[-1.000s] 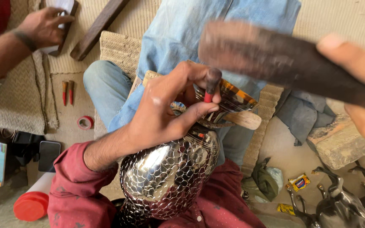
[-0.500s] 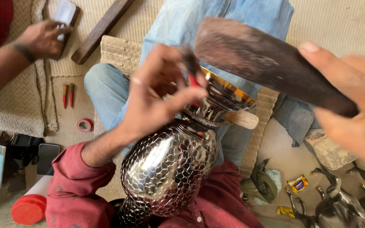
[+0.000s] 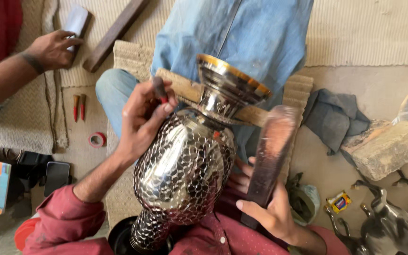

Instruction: The person sits on the floor with a silver metal vase braced on their lap and a wooden strip. They hold a punch against the vase's fluted neck and strike it with a wooden mallet, repositioning the punch repeatedly to work the pattern around the rim, occasionally steadying or turning the vase.

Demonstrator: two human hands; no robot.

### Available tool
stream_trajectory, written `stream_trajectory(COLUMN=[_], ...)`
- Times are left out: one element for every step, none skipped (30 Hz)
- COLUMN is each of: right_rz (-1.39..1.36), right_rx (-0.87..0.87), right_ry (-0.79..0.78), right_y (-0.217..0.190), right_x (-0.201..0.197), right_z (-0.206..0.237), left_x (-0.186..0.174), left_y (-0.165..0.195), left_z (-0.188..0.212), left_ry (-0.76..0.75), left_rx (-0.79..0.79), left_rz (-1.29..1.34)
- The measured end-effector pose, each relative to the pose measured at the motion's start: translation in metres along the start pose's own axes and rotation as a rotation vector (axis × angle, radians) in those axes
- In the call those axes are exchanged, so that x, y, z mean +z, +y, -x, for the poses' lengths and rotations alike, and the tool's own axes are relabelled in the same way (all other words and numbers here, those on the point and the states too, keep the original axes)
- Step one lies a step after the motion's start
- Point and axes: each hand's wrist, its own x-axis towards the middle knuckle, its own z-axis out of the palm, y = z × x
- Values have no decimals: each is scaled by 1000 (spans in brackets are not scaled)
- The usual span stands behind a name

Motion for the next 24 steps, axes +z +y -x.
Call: stream_trajectory(right_rz=[8, 15, 95, 177, 259, 253, 244, 237, 190, 140, 89, 43, -3, -53, -15, 26, 69, 56, 43, 29, 20, 10, 0, 2], right_rx=[15, 47, 79, 104, 134, 124, 114, 103, 77, 49, 25, 81, 136, 196, 178, 155, 129, 125, 123, 119, 109, 106, 109, 128], right_ry=[-13, -24, -18, -12, -8, -24, -39, -54, -96, -135, -172, -174, -177, -183, -179, -176, -173, -155, -136, -116, -114, -113, -109, -112], right_y=[5, 10, 14, 19, 23, 27, 30, 31, 31, 30, 28, 26, 23, 20, 18, 16, 15, 14, 13, 13, 13, 14, 14, 15], right_x=[-1, -2, -2, -2, -1, -1, -1, -2, -3, -6, -9, -12, -17, -21, -24, -27, -29, -30, -31, -31, -31, -31, -31, -31], right_z=[4, 7, 8, 8, 7, 6, 6, 5, 4, 2, 1, 0, -1, -1, -2, -3, -3, -3, -3, -2, -1, -1, 1, 2], left_x=[1, 4, 6, 8, 10, 12, 14, 17, 19, 21, 23, 25, 26, 26, 26, 26, 24, 23, 22, 20, 20, 19, 20, 21], left_y=[8, 17, 26, 35, 43, 51, 56, 60, 63, 65, 66, 66, 65, 65, 64, 63, 62, 60, 58, 56, 54, 52, 50, 48], left_z=[3, 8, 12, 16, 20, 23, 25, 26, 25, 24, 23, 21, 19, 18, 16, 14, 12, 10, 8, 6, 4, 2, 1, 0], left_ry=[-17, -29, -38, -37, -32, -28, -38, -47, -57, -48, -42, -37, -34, -30, -26, -25, -23, -20, -19, -21, -22, -23, -22, -25], left_rx=[33, 51, 74, 96, 111, 123, 163, 203, 249, 228, 203, 181, 172, 157, 146, 146, 148, 151, 156, 162, 170, 157, 139, 129], left_rz=[-67, -129, -193, -320, -447, -575, -599, -622, -645, -654, -663, -671, -646, -623, -603, -602, -602, -602, -607, -612, -616, -559, -500, -443])
